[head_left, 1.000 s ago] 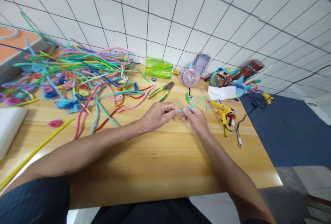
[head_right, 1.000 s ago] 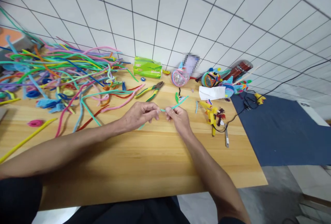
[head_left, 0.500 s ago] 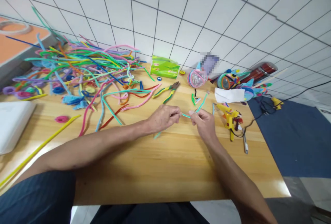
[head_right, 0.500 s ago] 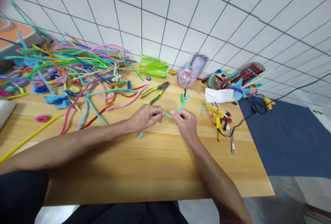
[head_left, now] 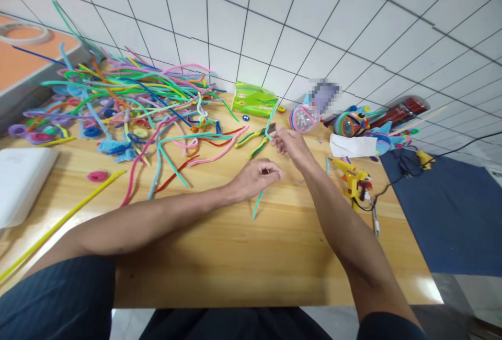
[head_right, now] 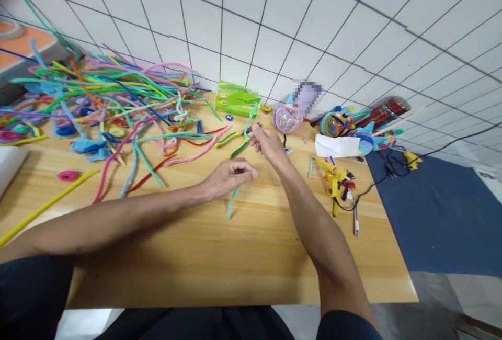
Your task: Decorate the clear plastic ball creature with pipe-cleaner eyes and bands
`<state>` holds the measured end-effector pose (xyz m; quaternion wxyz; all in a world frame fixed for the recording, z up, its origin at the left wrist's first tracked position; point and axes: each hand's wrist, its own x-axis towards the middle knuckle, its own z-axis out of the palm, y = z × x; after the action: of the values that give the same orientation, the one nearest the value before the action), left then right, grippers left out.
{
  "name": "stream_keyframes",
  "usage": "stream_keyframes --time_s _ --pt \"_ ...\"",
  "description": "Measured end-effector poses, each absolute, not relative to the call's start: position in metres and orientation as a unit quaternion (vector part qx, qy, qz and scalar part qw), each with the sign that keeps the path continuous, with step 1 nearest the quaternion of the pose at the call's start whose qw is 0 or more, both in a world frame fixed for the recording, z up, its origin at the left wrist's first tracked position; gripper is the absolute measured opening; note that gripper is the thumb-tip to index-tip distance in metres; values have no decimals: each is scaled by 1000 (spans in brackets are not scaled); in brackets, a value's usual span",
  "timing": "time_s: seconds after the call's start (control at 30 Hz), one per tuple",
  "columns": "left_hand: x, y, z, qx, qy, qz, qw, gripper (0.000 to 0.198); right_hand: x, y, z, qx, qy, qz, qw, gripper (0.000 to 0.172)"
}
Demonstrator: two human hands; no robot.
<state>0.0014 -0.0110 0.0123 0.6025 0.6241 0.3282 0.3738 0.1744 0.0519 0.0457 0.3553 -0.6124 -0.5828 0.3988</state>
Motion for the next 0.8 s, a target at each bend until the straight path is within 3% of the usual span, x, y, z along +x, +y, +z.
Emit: stream_keyframes --time_s 0.13,0.23,0.4,0.57,0.8 --pt "0 6 16 517 381 413 646 17 178 34 41 -575 -582 410 404 53" --pt "-2 10 16 482 375 429 665 22 184 -9 31 -575 -584 425 384 54" --pt "0 7 12 480 341 431 683 28 180 -63 21 -582 -565 458 363 51" --pt "2 2 11 463 318 412 717 37 178 -78 24 -582 -511 508 377 57" --pt "0 1 13 463 288 386 744 48 173 -89 21 -534 -405 613 420 53"
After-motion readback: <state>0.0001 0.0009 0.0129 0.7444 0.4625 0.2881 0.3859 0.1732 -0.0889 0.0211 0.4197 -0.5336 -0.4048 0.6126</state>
